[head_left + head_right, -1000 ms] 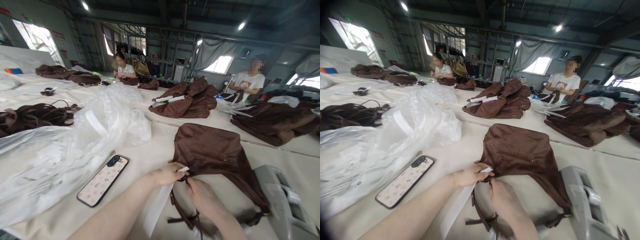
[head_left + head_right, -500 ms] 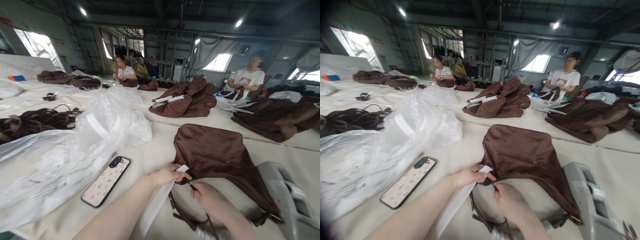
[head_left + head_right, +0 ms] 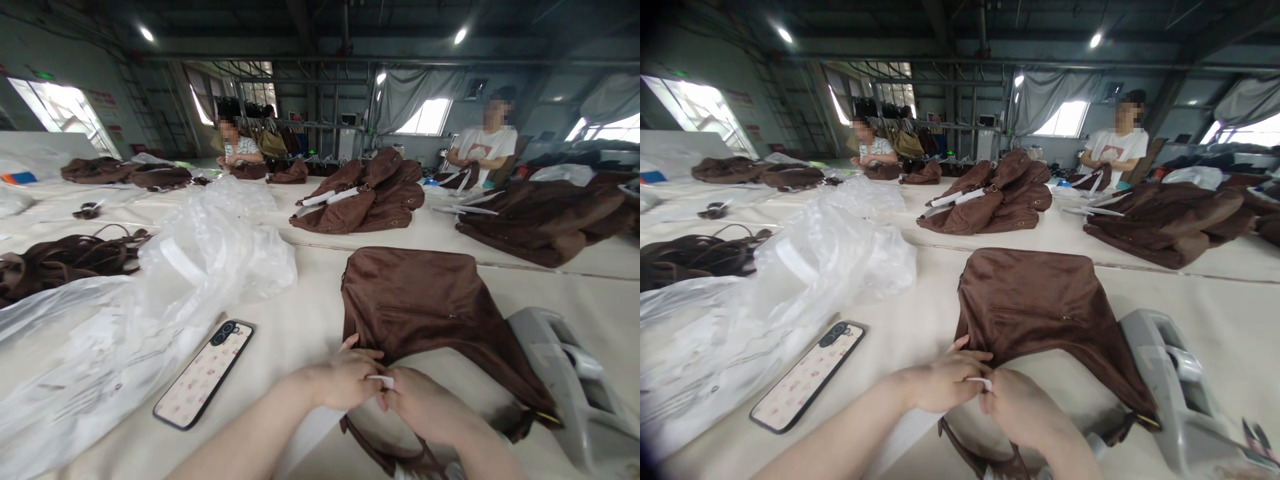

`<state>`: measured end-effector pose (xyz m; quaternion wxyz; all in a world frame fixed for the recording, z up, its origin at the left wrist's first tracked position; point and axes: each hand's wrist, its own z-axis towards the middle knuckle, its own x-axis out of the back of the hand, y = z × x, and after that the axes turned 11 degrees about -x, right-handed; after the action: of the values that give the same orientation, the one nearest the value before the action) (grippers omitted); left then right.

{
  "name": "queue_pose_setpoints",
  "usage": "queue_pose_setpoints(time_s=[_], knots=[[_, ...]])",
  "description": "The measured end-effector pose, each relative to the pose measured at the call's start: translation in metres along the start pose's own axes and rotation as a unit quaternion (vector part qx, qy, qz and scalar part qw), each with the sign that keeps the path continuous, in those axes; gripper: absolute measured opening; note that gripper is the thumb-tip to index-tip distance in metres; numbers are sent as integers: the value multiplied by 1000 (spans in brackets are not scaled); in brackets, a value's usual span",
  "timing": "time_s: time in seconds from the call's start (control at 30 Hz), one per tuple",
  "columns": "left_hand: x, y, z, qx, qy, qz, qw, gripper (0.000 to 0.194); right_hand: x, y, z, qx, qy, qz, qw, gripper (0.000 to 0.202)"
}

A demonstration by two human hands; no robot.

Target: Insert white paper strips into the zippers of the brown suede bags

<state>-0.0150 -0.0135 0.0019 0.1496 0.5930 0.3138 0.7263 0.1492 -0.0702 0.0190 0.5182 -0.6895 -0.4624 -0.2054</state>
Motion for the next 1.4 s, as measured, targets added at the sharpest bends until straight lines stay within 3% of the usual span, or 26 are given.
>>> queue_pose_setpoints(time_s=[0.1,0.17,0.27,0.37,0.43,0.5,0.6,0.73,0.8,0.93,1.07,1.23,1.4], knots=[[3,-2,0,2,-11,-46,999,33,0,3,1,37,-27,47,998,25],[4,-4,-2,18,14,-98,995,25,0,6,3,45,-83,108,990,24],[12,-5,-10,69,138,-230,961,25,4,6,3,40,-166,253,952,20],[28,1,-22,99,305,-333,887,41,7,3,1,83,-142,384,909,25],[39,8,-30,99,364,-354,856,47,5,2,0,94,-142,431,886,31],[46,14,-35,120,366,-353,853,48,1,3,2,88,-171,477,858,32],[47,18,-37,159,316,-336,873,43,-5,9,6,91,-188,574,792,26],[40,20,-34,169,288,-324,885,43,-2,17,7,88,-106,710,691,17],[37,21,-33,165,289,-319,887,42,2,18,8,46,-58,759,647,19],[35,23,-34,151,234,-331,902,43,9,17,13,-36,11,819,572,29],[33,22,-36,144,206,-352,902,43,9,15,19,-43,55,824,562,29],[32,23,-36,122,189,-348,910,39,7,12,19,-35,102,808,579,24],[34,24,-35,126,190,-347,910,39,6,10,18,-32,105,787,608,24]])
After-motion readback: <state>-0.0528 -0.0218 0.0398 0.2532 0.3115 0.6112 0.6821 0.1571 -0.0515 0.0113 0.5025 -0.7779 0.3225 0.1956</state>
